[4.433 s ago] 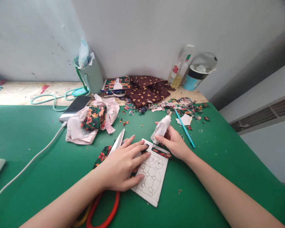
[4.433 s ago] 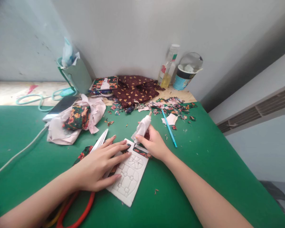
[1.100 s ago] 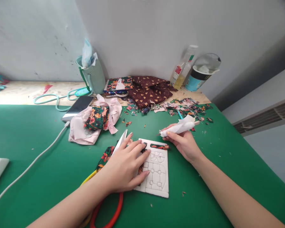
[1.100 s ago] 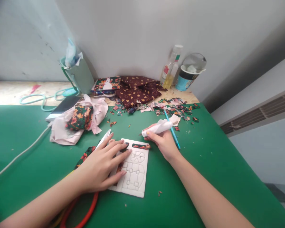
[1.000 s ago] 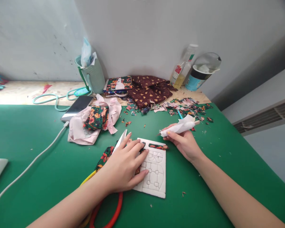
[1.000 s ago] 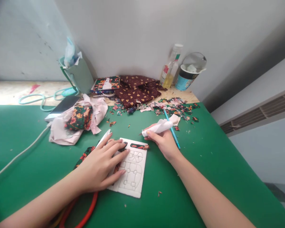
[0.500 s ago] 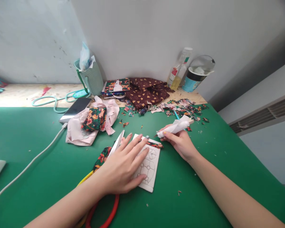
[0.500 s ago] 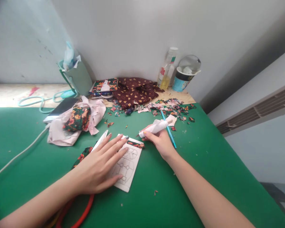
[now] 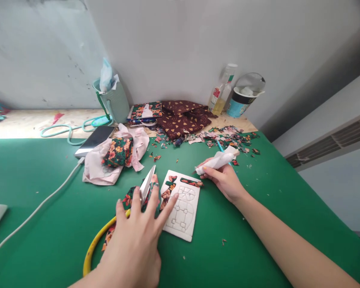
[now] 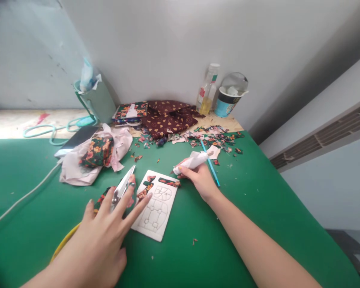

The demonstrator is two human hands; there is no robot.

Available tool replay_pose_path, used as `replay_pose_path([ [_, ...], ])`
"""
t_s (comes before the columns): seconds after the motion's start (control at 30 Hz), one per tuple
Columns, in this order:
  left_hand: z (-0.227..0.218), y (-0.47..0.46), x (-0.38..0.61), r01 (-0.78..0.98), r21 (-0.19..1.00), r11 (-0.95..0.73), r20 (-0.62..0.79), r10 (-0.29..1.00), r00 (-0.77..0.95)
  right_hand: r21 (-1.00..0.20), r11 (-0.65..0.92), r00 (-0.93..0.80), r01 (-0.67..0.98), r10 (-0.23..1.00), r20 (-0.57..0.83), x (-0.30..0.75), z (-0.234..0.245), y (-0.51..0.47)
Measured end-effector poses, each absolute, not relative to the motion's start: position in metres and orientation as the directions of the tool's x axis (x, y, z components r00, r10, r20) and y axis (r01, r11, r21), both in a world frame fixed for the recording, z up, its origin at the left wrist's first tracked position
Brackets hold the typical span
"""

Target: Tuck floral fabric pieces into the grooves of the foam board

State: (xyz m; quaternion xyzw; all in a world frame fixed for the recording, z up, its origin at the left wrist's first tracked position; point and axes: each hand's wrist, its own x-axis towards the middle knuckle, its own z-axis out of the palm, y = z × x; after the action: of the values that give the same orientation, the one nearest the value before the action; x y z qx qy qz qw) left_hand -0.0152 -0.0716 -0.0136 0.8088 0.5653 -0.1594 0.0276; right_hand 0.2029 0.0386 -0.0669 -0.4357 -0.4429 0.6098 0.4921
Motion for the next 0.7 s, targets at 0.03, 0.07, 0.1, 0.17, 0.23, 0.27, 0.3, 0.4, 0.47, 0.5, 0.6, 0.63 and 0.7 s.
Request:
replay_pose_path([
  [0.03, -0.013, -0.070, -0.018, 0.939, -0.139, -0.316, -0.318, 0.912, 0.259, -0.969, -0.123, -0.137, -0.216, 0.986, -0.095, 0.203, -0.067, 0.039],
  [0.07, -0.012, -0.067, -0.021, 0.950, -0.132, -0.283, -0.339, 0.914, 0.225, -0.968, -0.123, -0.138, -0.218, 0.986, -0.095, 0.203, -0.067, 0.039],
  [0.1, -0.012, -0.065, -0.024, 0.958, -0.118, -0.262, -0.356, 0.912, 0.206, -0.968, -0.124, -0.137, -0.219, 0.986, -0.096, 0.203, -0.067, 0.038],
  [0.17, -0.012, -0.060, -0.029, 0.961, -0.087, -0.262, -0.369, 0.905, 0.213, -0.968, -0.127, -0.132, -0.219, 0.986, -0.100, 0.203, -0.068, 0.038],
  [0.23, -0.011, -0.055, -0.030, 0.959, -0.067, -0.277, -0.398, 0.888, 0.229, -0.968, -0.132, -0.129, -0.216, 0.986, -0.106, 0.203, -0.068, 0.038],
  [0.27, -0.010, -0.053, -0.030, 0.956, -0.049, -0.291, -0.421, 0.874, 0.244, -0.967, -0.134, -0.127, -0.215, 0.986, -0.108, 0.203, -0.068, 0.038],
  [0.3, -0.009, -0.052, -0.029, 0.952, -0.028, -0.305, -0.440, 0.859, 0.262, -0.967, -0.136, -0.126, -0.215, 0.986, -0.111, 0.203, -0.068, 0.038],
  [0.4, -0.003, -0.051, -0.029, 0.949, 0.006, -0.315, -0.468, 0.838, 0.281, -0.968, -0.134, -0.124, -0.214, 0.986, -0.109, 0.203, -0.068, 0.039],
  [0.47, 0.001, -0.055, -0.033, 0.959, -0.002, -0.284, -0.453, 0.855, 0.252, -0.968, -0.136, -0.125, -0.212, 0.986, -0.112, 0.203, -0.069, 0.039],
  [0.5, 0.003, -0.058, -0.037, 0.966, -0.008, -0.257, -0.423, 0.876, 0.229, -0.967, -0.140, -0.127, -0.211, 0.985, -0.115, 0.203, -0.069, 0.039],
  [0.6, 0.004, -0.070, -0.055, 0.989, -0.036, -0.146, -0.360, 0.925, 0.123, -0.966, -0.148, -0.131, -0.210, 0.984, -0.122, 0.204, -0.068, 0.038],
  [0.63, 0.002, -0.075, -0.062, 0.992, -0.047, -0.114, -0.375, 0.923, 0.088, -0.967, -0.148, -0.134, -0.208, 0.984, -0.121, 0.204, -0.068, 0.038],
  [0.7, -0.005, -0.084, -0.072, 0.994, -0.046, -0.097, -0.443, 0.894, 0.067, -0.969, -0.143, -0.138, -0.202, 0.983, -0.117, 0.204, -0.068, 0.038],
])
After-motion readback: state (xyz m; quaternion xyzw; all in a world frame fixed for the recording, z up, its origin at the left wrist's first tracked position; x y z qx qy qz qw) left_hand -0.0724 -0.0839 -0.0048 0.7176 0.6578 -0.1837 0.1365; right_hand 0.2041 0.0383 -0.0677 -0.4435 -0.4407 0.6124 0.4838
